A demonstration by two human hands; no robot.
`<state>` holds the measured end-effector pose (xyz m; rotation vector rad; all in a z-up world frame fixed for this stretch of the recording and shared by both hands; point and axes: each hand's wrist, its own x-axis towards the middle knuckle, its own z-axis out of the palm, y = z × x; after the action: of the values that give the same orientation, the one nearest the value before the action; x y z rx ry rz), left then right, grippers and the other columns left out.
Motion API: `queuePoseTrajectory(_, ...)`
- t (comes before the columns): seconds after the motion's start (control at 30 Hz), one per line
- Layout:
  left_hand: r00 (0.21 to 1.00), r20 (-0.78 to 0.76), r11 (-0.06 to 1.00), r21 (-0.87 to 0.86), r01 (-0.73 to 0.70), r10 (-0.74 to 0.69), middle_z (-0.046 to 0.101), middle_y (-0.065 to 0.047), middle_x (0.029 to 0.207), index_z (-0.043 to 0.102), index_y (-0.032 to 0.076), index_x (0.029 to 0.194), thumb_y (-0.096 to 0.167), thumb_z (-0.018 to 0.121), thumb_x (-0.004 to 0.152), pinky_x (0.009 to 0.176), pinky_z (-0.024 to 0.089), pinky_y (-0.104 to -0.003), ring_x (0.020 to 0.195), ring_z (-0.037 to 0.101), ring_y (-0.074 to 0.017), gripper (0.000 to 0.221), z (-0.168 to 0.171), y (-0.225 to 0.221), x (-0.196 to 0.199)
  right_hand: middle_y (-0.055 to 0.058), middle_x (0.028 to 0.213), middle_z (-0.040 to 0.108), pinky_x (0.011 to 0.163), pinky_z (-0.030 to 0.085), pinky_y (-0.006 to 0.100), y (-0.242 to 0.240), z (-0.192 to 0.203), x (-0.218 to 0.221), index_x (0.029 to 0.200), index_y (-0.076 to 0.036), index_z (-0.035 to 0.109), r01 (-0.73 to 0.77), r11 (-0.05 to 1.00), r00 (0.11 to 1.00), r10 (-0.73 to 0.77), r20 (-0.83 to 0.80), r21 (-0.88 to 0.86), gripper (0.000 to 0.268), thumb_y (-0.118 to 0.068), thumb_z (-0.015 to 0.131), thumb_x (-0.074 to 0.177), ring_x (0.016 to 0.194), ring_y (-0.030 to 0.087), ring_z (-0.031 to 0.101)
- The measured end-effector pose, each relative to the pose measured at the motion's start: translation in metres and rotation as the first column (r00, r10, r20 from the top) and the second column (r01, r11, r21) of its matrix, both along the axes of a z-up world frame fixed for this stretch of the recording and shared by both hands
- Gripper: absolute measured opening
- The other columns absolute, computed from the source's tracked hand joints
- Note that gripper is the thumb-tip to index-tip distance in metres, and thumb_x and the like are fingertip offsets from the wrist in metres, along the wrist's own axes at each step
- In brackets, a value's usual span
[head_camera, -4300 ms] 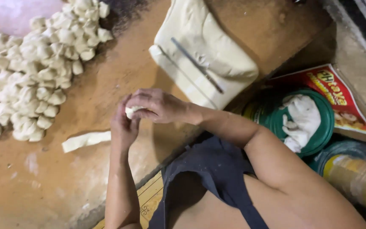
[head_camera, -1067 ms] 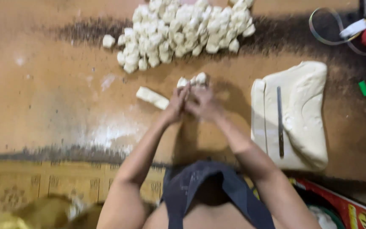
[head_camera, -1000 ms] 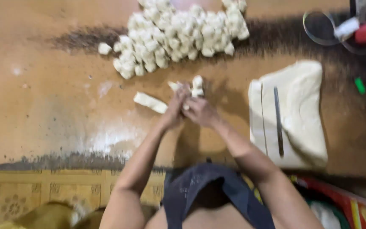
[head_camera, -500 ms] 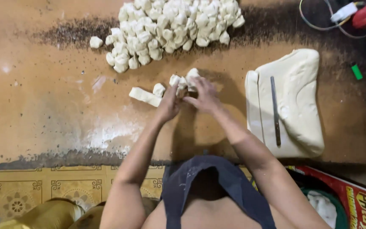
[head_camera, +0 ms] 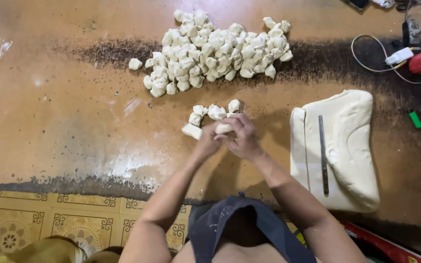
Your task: The person is portioning a large mass of dough into small, uniform balls by rapidly tearing them from a long strip and piling them up on a floured table.
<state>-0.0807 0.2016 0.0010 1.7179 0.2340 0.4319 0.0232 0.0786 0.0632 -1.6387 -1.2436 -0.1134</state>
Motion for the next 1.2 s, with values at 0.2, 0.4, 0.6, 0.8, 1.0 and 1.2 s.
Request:
queuePoseTrajectory(0.2, 0.953, 0.086, 0.902, 0.358, 0.242, -0.29, 0.074, -0.014, 0.09, 0.076, 0.011, 0.106, 0.031, 0.057, 0.099, 0.082, 0.058, -0.047, 0.085, 0.072, -0.0367, 0.029, 0.078, -0.04, -0.024, 0.024, 0.086, 0.067, 0.069, 0.056, 0.054, -0.037, -0.112, 0.075, 0.101, -0.008, 0.064, 0.293, 0.832, 0.952, -0.299, 0.064, -0.47, 0.042, -0.042, 0.08, 0.082, 0.082, 0.045, 0.07)
queuePoseTrajectory(0.4, 0.976, -0.144, 0.899, 0.386, 0.208, -0.165, 0.017, -0.04, 0.155, 0.009, 0.007, 0.165, -0.027, 0.06, 0.053, 0.122, 0.037, -0.059, 0.14, 0.031, -0.0653, 0.128, 0.07, 0.011, -0.014, 0.026, 0.106, 0.067, 0.09, 0.055, 0.054, -0.008, -0.005, -0.002, 0.116, -0.005, 0.067, -0.105, 0.961, 0.994, 0.108, 0.0, -0.256, 0.051, -0.023, 0.087, 0.072, 0.1, 0.047, 0.067)
queuePoseTrajectory(0.6, 0.992, -0.098, 0.988, 0.138, -0.067, 0.081, 0.078, -0.01, 0.101, 0.076, 0.015, 0.118, 0.003, 0.071, 0.082, 0.094, 0.056, -0.041, 0.102, 0.073, -0.026, 0.038, -0.034, 0.026, -0.009, 0.004, 0.112, 0.073, 0.09, 0.06, 0.038, 0.004, 0.005, -0.011, 0.129, -0.02, 0.067, -0.026, 0.999, 0.998, 0.024, -0.063, -0.038, 0.045, -0.014, 0.077, 0.085, 0.101, 0.027, 0.072)
queuePoseTrajectory(0.8, 0.994, -0.106, 0.782, 0.618, 0.085, -0.024, 0.065, -0.006, 0.06, 0.063, 0.018, 0.064, 0.035, 0.063, 0.095, 0.058, 0.053, -0.038, 0.061, 0.068, -0.0302, 0.036, 0.018, -0.022, -0.02, 0.01, 0.077, 0.071, 0.059, 0.056, 0.048, -0.013, -0.073, 0.025, 0.093, -0.018, 0.069, 0.215, 0.924, 0.966, -0.249, -0.072, -0.315, 0.029, -0.046, 0.07, 0.094, 0.074, 0.035, 0.073)
queuePoseTrajectory(1.0, 0.98, -0.19, 0.946, 0.306, 0.113, -0.055, 0.044, -0.033, 0.127, 0.017, 0.003, 0.164, -0.023, 0.057, 0.064, 0.094, 0.057, -0.054, 0.1, 0.064, -0.0507, 0.111, 0.048, 0.013, -0.017, 0.007, 0.121, 0.062, 0.091, 0.047, 0.045, -0.011, -0.013, 0.016, 0.136, -0.019, 0.061, 0.137, 0.931, 0.99, -0.119, 0.074, -0.339, 0.064, -0.048, 0.083, 0.083, 0.109, 0.028, 0.064)
queuePoseTrajectory(1.2, 0.999, -0.044, 0.951, 0.307, 0.037, -0.025, 0.075, -0.022, 0.096, 0.07, 0.013, 0.133, 0.007, 0.074, 0.08, 0.065, 0.058, -0.046, 0.077, 0.073, -0.0383, 0.054, 0.021, 0.031, 0.004, 0.006, 0.092, 0.074, 0.076, 0.06, 0.035, -0.005, 0.048, -0.003, 0.108, -0.014, 0.075, 0.003, 1.0, 0.987, -0.002, -0.161, 0.009, 0.014, -0.015, 0.077, 0.094, 0.087, 0.028, 0.075)
